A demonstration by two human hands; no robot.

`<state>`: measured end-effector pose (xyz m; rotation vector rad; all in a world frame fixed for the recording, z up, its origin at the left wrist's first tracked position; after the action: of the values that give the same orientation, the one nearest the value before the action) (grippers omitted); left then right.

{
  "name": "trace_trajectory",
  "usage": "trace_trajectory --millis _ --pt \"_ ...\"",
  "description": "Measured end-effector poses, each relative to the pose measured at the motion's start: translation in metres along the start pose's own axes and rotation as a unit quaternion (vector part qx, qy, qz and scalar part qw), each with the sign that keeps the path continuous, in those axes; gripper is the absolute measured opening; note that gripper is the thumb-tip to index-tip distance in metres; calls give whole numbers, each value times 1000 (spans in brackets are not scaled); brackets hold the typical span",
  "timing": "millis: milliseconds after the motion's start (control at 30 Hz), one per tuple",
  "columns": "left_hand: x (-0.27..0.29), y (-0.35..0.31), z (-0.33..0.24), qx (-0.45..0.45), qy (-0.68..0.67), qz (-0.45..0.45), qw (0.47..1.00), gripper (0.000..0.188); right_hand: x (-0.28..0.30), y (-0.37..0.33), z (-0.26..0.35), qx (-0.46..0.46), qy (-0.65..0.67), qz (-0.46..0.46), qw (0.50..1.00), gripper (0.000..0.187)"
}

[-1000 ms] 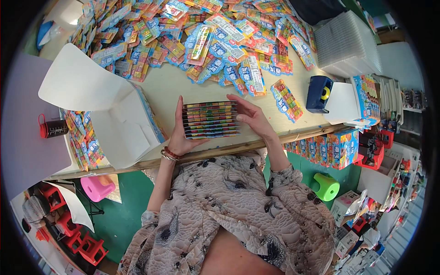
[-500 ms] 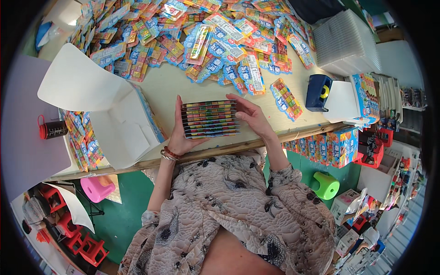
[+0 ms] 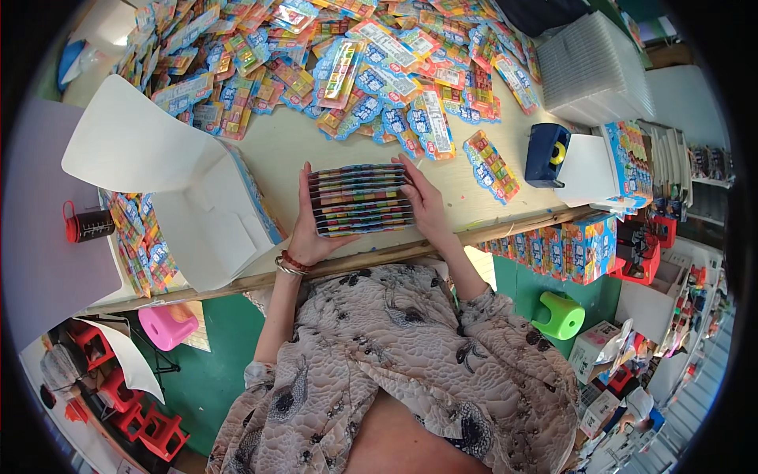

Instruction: Manually sort and pack colorful toy or sticker packets into cardboard boxes.

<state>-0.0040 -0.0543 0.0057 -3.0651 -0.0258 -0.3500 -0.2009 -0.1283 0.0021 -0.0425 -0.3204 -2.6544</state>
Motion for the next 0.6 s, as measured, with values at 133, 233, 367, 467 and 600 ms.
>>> trace_trajectory --millis 133,233,367,467,600 --pt "1 1 -5 -21 24 -23 999 135 -1 0 2 24 -62 7 998 45" --pt "0 0 4 16 -14 12 1000 139 -1 0 2 31 -73 12 997 45" --pt "0 0 6 -12 23 0 1000 139 -1 -1 2 35 -87 13 995 45" --pt "0 0 3 1 0 9 1000 139 0 -2 -1 37 -84 8 996 45" --pt "1 -2 8 0 4 2 1000 142 -2 -1 1 32 -72 11 997 45"
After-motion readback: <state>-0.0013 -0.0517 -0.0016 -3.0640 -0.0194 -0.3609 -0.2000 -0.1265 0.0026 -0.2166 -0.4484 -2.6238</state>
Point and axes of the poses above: each hand's wrist, its own y-axis towards the middle knuckle, its own x-axis out of the back of the hand, z = x × y, the point moved 5 cm from there along y, towards the middle knuckle, and after that the axes turned 13 degrees about x, right-handed, at the moved point
